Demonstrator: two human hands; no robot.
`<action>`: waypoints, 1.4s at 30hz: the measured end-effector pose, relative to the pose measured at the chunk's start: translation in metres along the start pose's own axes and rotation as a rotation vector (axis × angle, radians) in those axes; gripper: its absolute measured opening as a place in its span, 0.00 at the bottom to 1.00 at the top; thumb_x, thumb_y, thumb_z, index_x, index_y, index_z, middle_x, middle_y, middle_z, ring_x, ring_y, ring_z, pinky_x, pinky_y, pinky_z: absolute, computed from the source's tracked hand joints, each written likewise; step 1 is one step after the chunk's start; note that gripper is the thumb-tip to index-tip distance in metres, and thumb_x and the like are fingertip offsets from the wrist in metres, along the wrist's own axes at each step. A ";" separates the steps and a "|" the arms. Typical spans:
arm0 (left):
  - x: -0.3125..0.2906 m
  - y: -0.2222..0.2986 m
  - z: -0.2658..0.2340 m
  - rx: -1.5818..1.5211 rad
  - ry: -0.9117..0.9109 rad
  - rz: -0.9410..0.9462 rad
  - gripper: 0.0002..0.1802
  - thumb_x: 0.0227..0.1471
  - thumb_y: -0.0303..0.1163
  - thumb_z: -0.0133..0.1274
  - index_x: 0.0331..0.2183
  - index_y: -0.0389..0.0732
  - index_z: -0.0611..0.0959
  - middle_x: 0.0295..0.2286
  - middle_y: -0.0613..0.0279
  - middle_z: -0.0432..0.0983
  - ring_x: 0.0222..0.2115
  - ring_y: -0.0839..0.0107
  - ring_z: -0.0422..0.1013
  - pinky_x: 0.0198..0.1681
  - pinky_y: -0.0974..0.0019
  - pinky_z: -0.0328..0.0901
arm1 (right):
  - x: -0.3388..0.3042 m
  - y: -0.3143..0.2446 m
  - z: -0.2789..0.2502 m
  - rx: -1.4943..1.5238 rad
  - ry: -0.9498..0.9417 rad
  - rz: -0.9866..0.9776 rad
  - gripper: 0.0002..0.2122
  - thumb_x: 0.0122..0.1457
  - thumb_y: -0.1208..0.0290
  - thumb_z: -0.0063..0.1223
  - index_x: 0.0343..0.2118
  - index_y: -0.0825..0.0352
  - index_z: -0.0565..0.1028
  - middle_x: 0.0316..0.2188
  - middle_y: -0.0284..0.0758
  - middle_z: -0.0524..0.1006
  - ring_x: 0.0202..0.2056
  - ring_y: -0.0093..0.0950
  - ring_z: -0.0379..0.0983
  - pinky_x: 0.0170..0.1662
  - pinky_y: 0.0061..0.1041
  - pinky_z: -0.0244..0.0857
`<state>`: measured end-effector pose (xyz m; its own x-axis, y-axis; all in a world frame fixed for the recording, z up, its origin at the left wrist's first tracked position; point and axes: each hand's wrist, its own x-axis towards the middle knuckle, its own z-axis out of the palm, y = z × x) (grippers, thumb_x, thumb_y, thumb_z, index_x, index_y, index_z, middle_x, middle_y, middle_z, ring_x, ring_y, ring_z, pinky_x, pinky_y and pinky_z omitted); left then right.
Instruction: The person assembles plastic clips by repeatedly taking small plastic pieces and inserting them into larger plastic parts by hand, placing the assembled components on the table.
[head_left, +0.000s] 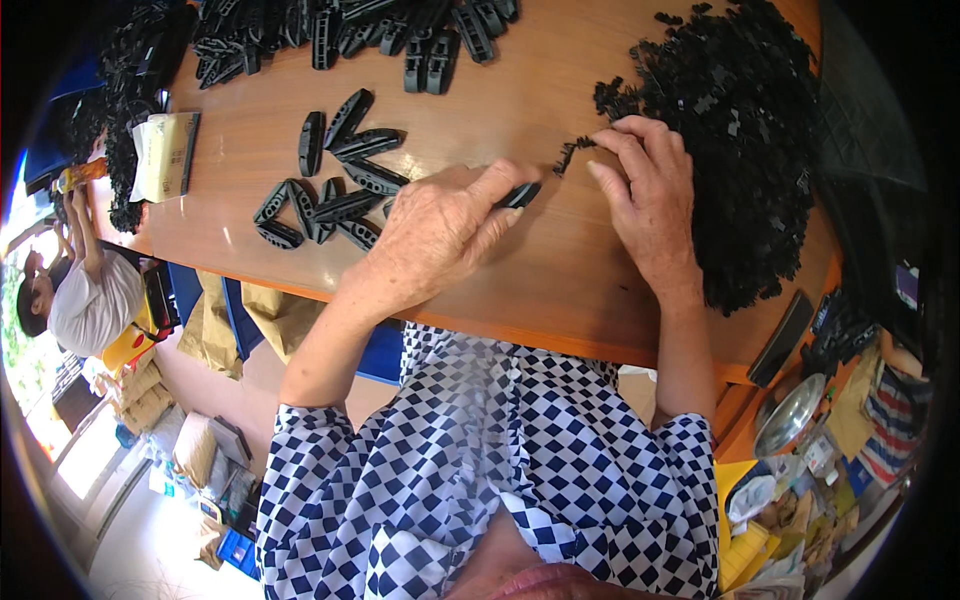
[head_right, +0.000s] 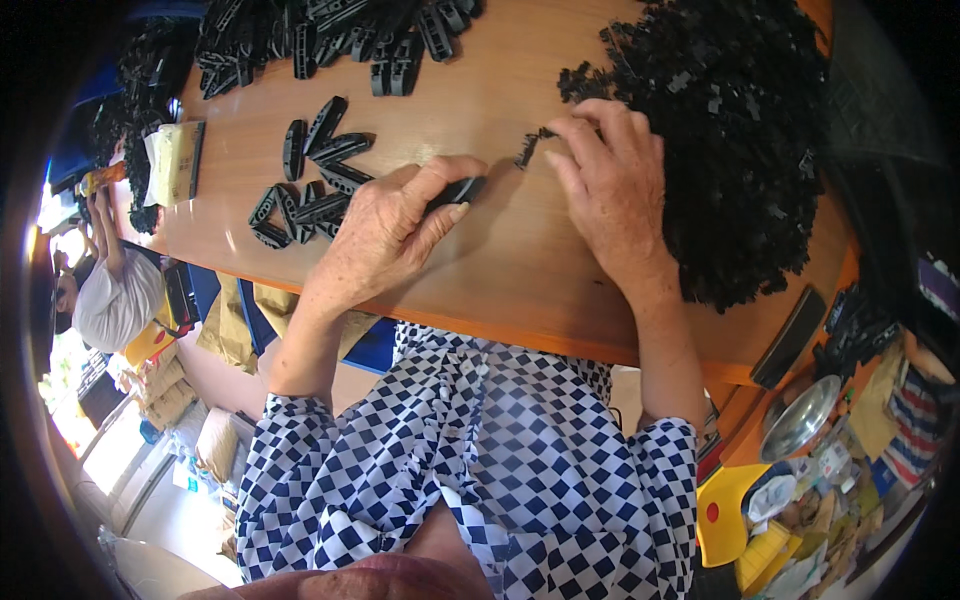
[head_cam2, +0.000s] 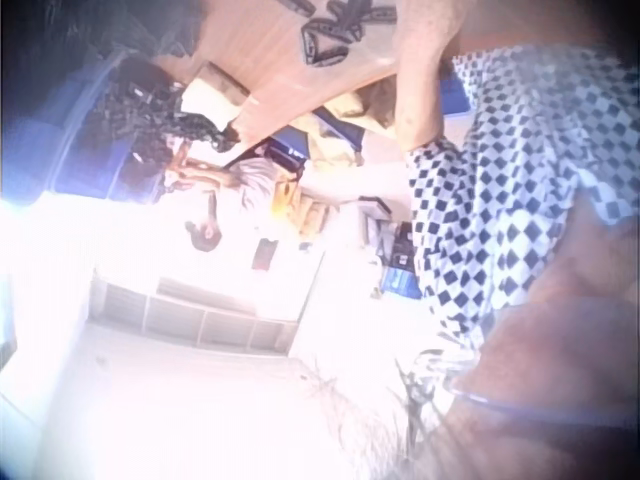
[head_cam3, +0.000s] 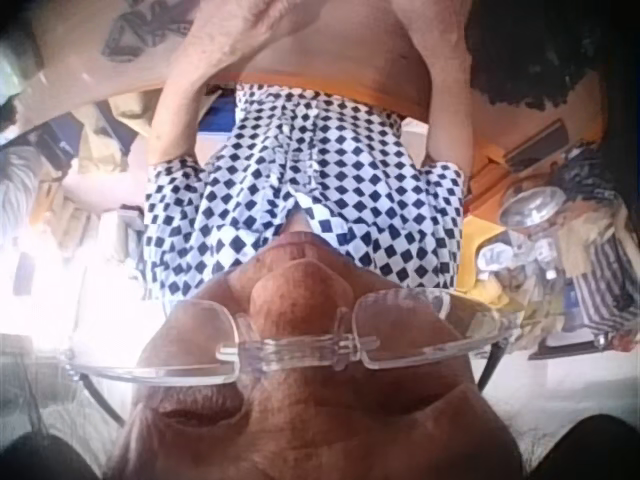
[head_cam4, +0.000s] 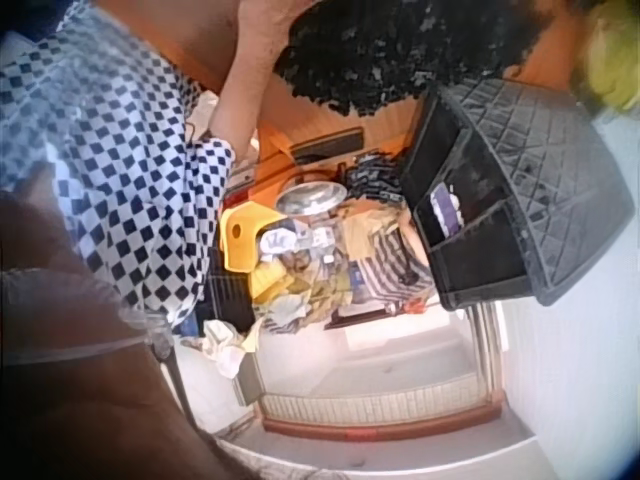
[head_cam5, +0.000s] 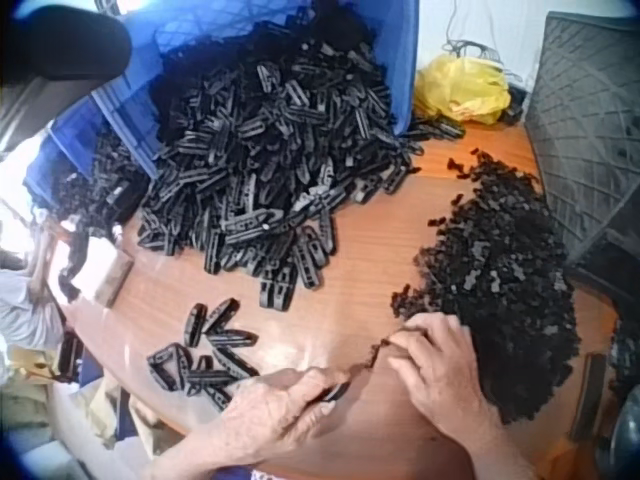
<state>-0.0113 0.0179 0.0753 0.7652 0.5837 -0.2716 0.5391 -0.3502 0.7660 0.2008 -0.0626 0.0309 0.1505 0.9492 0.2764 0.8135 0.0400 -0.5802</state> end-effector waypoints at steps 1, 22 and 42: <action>0.003 -0.007 -0.002 0.197 0.058 0.113 0.17 0.52 0.30 0.53 0.45 0.43 0.74 0.33 0.58 0.74 0.32 0.57 0.72 0.33 0.61 0.68 | 0.004 0.005 0.000 -0.137 -0.017 -0.057 0.11 0.47 0.75 0.60 0.36 0.64 0.75 0.34 0.32 0.71 0.39 0.30 0.67 0.42 0.29 0.60; 0.068 -0.068 -0.019 0.503 0.583 0.006 0.14 0.48 0.34 0.58 0.36 0.40 0.75 0.30 0.58 0.76 0.33 0.58 0.73 0.36 0.59 0.67 | -0.003 0.015 -0.004 1.040 0.083 0.480 0.04 0.56 0.74 0.55 0.32 0.68 0.74 0.26 0.32 0.77 0.27 0.17 0.72 0.33 0.14 0.63; 0.036 0.002 0.068 -0.972 0.163 0.013 0.25 0.42 0.23 0.65 0.42 0.36 0.71 0.32 0.62 0.77 0.31 0.77 0.74 0.35 0.75 0.70 | -0.040 -0.025 0.003 1.079 0.188 0.536 0.06 0.55 0.74 0.56 0.34 0.70 0.74 0.27 0.28 0.75 0.28 0.15 0.70 0.33 0.15 0.64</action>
<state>0.0407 -0.0114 0.0277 0.6715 0.7037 -0.2321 -0.0492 0.3548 0.9336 0.1731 -0.1010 0.0323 0.4756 0.8686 -0.1389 -0.2476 -0.0194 -0.9687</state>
